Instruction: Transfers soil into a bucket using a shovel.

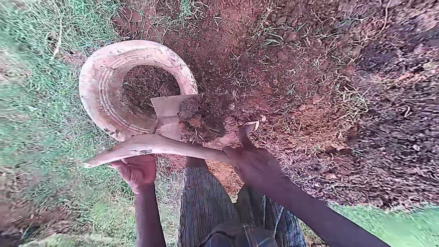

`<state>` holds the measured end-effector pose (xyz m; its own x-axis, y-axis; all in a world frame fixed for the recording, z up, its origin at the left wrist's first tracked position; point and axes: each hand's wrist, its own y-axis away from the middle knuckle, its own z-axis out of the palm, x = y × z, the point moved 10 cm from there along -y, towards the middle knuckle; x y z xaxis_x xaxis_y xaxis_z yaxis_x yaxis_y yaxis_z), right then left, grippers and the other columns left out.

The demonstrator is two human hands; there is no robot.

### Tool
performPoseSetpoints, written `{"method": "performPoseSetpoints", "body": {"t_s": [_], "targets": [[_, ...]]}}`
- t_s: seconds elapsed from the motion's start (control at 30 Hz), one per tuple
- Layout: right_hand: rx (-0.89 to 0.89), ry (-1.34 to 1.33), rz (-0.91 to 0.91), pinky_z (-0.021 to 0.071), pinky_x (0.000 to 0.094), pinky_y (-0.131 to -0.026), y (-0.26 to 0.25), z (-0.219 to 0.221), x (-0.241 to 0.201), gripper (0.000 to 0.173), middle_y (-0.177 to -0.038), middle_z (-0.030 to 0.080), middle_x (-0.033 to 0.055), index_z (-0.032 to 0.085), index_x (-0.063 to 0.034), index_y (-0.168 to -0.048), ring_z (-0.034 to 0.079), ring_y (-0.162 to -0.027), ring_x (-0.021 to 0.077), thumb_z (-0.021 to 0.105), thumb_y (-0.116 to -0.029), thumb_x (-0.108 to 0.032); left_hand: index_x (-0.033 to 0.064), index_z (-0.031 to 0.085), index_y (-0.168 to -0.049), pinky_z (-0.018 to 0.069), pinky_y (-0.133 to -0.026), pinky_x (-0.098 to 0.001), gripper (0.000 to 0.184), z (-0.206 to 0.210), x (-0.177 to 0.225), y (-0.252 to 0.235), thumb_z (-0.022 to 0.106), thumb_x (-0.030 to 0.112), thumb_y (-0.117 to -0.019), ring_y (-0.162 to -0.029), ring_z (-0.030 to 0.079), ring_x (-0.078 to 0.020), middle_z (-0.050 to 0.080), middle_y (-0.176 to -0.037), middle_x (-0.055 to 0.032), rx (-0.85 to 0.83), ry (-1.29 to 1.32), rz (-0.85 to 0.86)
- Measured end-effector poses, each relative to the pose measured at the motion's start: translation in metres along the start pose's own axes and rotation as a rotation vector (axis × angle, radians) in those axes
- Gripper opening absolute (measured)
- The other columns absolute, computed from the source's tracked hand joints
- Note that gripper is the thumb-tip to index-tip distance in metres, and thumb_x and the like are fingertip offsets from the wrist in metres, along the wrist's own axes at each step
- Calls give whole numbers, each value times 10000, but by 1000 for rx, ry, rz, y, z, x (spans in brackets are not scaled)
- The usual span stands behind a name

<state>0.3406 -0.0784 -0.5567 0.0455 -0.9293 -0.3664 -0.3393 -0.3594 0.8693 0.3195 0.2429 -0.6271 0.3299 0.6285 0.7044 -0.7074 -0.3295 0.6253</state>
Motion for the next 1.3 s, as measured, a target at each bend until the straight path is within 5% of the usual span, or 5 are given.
{"method": "performPoseSetpoints", "body": {"t_s": [0.4, 0.83, 1.1, 1.2, 1.3], "targets": [[91, -245, -200, 362, 606, -1082, -239, 32, -103, 330, -1218, 700, 85, 706, -216, -1256, 572, -1238, 341, 656, -942, -124, 9, 316, -1347, 580, -909, -415, 470, -19, 136, 27, 577, 72, -961, -1134, 630, -189, 571, -1251, -69, 398, -713, 591], [190, -437, -377, 455, 489, -900, -148, 26, -57, 191, -975, 706, 59, 724, -160, -1128, 638, -968, 267, 673, -948, -197, 123, 535, -1213, 512, -1019, -377, 549, 54, 138, 64, 798, 446, -854, -1137, 631, -138, 655, -1166, 21, 127, -788, 672], [280, -495, 63, 510, 589, -668, -31, 54, 129, 283, -828, 712, 139, 716, -75, -1009, 700, -784, 343, 675, -932, -344, 120, 353, -1422, 574, -975, -366, 720, 124, -43, 34, 677, 538, -934, -1173, 648, -119, 635, -1304, 58, -297, -798, 121], [333, -460, 329, 491, 615, -650, 1, 64, 219, 263, -790, 697, 146, 721, -89, -1006, 684, -750, 368, 723, -913, -335, -142, 157, -1529, 541, -988, -300, 864, 125, -135, 62, 574, 406, -1007, -1277, 580, -151, 457, -1499, -215, -471, -931, -181], [400, -428, 539, 453, 662, -593, 39, 63, 301, 276, -764, 665, 198, 715, -67, -1068, 645, -698, 432, 739, -928, -304, -154, 337, -1477, 536, -996, -323, 601, 95, -212, 109, 524, 181, -1015, -1202, 637, -198, 576, -1383, -253, -557, -1014, -455]]}}
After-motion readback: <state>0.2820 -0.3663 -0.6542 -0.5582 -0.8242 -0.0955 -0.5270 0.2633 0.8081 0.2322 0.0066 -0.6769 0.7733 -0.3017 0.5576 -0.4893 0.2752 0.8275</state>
